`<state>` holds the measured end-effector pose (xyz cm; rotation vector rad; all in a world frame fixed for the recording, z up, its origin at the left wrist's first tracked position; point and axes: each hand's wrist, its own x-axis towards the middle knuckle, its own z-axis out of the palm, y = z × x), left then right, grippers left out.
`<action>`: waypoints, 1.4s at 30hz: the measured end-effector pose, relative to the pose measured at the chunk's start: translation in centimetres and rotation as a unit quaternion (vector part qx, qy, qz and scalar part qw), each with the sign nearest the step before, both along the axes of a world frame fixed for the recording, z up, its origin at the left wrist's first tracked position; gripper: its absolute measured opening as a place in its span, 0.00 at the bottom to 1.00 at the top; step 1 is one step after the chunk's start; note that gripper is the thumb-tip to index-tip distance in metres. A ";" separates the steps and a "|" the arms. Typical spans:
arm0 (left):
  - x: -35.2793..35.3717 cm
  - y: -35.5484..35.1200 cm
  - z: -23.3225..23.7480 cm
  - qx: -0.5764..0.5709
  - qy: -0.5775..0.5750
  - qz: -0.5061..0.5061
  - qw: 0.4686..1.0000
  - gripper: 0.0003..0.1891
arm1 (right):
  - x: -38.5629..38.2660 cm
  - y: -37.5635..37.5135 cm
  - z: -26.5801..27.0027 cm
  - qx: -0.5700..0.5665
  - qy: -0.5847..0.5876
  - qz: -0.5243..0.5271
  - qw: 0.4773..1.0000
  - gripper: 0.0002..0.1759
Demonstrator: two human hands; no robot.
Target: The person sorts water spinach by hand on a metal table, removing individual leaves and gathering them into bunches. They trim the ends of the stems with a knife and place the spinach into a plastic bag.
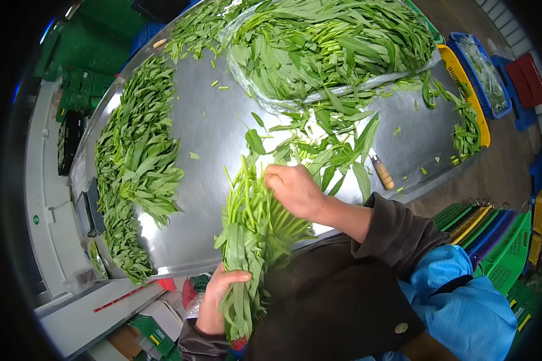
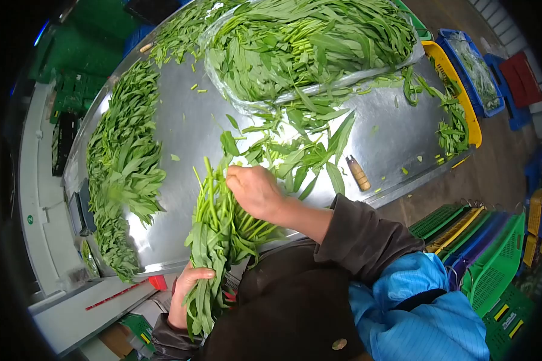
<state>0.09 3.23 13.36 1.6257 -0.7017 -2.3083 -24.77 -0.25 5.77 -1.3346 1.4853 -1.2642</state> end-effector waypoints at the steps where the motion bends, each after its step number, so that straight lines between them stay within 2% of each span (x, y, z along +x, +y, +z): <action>1: 0.6 0.0 -0.2 0.004 0.000 0.000 1.000 0.33 | 0.2 0.1 -0.1 0.004 0.000 0.000 1.000 0.13; 3: 2.6 -0.1 -1.0 0.072 0.022 0.033 0.997 0.32 | 0.6 0.3 0.1 -0.040 0.075 0.003 0.996 0.11; 4: 3.3 0.1 -1.7 0.057 0.066 0.044 0.995 0.28 | 1.0 -0.1 -0.2 -0.065 -0.003 0.005 0.998 0.10; 5: 3.9 0.2 -1.7 0.069 0.069 0.062 0.993 0.27 | 0.8 -0.3 0.0 -0.062 -0.003 0.005 0.998 0.10; 7: 4.6 0.3 -1.9 0.082 0.115 0.109 0.984 0.27 | 0.1 -0.8 1.6 0.015 -0.169 0.059 0.984 0.11; 8: 4.4 0.2 -1.5 0.094 0.127 0.126 0.979 0.26 | -0.3 -1.2 1.8 0.034 -0.211 0.072 0.974 0.12; 10: 4.1 0.1 -0.6 0.071 0.124 0.130 0.981 0.25 | -1.4 -2.4 2.6 0.068 -0.300 0.004 0.951 0.13; 11: 3.9 0.1 -0.2 0.054 0.115 0.129 0.983 0.25 | -2.6 -3.2 2.2 0.049 -0.284 -0.025 0.957 0.15; 12: 4.0 0.2 0.0 0.054 0.115 0.130 0.983 0.25 | -4.2 -4.0 1.5 0.019 -0.296 -0.086 0.951 0.15; 13: 4.1 0.4 0.1 0.058 0.111 0.141 0.982 0.25 | -6.2 -4.9 0.6 -0.035 -0.254 -0.175 0.951 0.16; 14: 4.3 0.6 0.2 0.062 0.105 0.153 0.981 0.24 | -8.4 -6.2 -0.8 -0.031 -0.470 -0.234 0.851 0.19; 15: 4.8 0.8 0.2 0.062 0.105 0.156 0.980 0.24 | -9.6 -6.0 -0.5 -0.023 -0.556 -0.190 0.809 0.21; 17: 6.2 1.0 -0.5 0.090 0.123 0.130 0.980 0.23 | -7.9 -5.0 -0.7 0.090 -0.523 -0.162 0.832 0.22; 18: 7.5 1.1 -1.3 0.124 0.151 0.165 0.967 0.28 | -6.4 -4.1 -1.1 0.160 -0.471 -0.108 0.861 0.25; 19: 8.4 1.3 -1.6 0.120 0.152 0.163 0.967 0.28 | -5.2 -3.5 -2.7 0.218 -0.410 -0.010 0.886 0.25; 20: 9.0 1.4 -1.9 0.070 0.131 0.168 0.974 0.28 | -3.8 -3.5 -2.9 0.249 -0.295 0.026 0.922 0.23; 21: 9.6 1.5 -1.9 0.022 0.108 0.172 0.979 0.29 | -1.8 -3.3 -5.8 0.164 -0.166 0.020 0.972 0.22; 22: 10.0 1.5 -1.4 0.003 0.130 0.192 0.973 0.30 | -0.2 -3.3 -6.4 0.042 0.011 0.025 0.999 0.24; 23: 8.9 1.2 -0.2 -0.068 0.119 0.213 0.967 0.28 | 0.8 -4.4 -6.5 -0.022 0.110 0.045 0.993 0.26; 25: 8.9 0.2 1.8 -0.080 0.127 0.216 0.965 0.26 | 2.7 -7.6 -7.7 -0.075 0.235 0.074 0.966 0.26; 26: 8.3 -0.3 2.4 -0.129 0.098 0.258 0.952 0.25 | 3.5 -9.1 -8.3 -0.077 0.232 0.068 0.967 0.26; 28: 11.3 -1.5 1.9 -0.127 0.054 0.254 0.957 0.26 | 4.5 -11.5 -9.0 0.017 0.367 0.108 0.924 0.28; 29: 12.3 -1.9 1.6 -0.121 0.027 0.260 0.958 0.27 | 4.7 -11.3 -9.3 0.018 0.367 0.107 0.924 0.28; 31: 12.8 -3.3 1.2 -0.118 0.030 0.285 0.951 0.27 | 5.1 -8.6 -9.5 0.009 0.457 0.170 0.873 0.30; 33: 12.6 -4.6 1.6 -0.116 0.036 0.197 0.973 0.26 | 3.3 -3.2 -10.1 -0.074 0.434 0.223 0.870 0.17; 34: 10.1 -5.1 2.5 -0.167 0.019 0.199 0.966 0.27 | 1.7 -0.8 -10.7 -0.107 0.408 0.237 0.875 0.12; 36: 10.7 -5.7 1.5 -0.157 0.022 0.192 0.968 0.27 | -2.8 2.7 -11.0 -0.070 0.420 0.212 0.880 0.07; 37: 11.2 -5.9 1.1 -0.153 0.019 0.178 0.972 0.27 | -5.0 4.3 -11.8 0.021 0.438 0.163 0.884 0.06; 38: 11.4 -6.4 0.7 -0.150 0.030 0.163 0.975 0.27 | -7.0 5.3 -8.5 0.092 0.484 0.154 0.856 0.07; 39: 13.3 -6.8 -0.6 -0.108 0.031 0.152 0.982 0.27 | -7.2 5.4 -6.1 0.091 0.486 0.154 0.855 0.07; 41: 14.3 -7.9 -2.1 -0.070 0.046 0.135 0.987 0.26 | -6.5 5.9 -3.4 0.153 0.608 0.142 0.766 0.08; 42: 14.3 -8.5 -2.4 -0.082 0.055 0.115 0.988 0.26 | -5.3 5.5 -3.6 0.128 0.578 0.137 0.794 0.07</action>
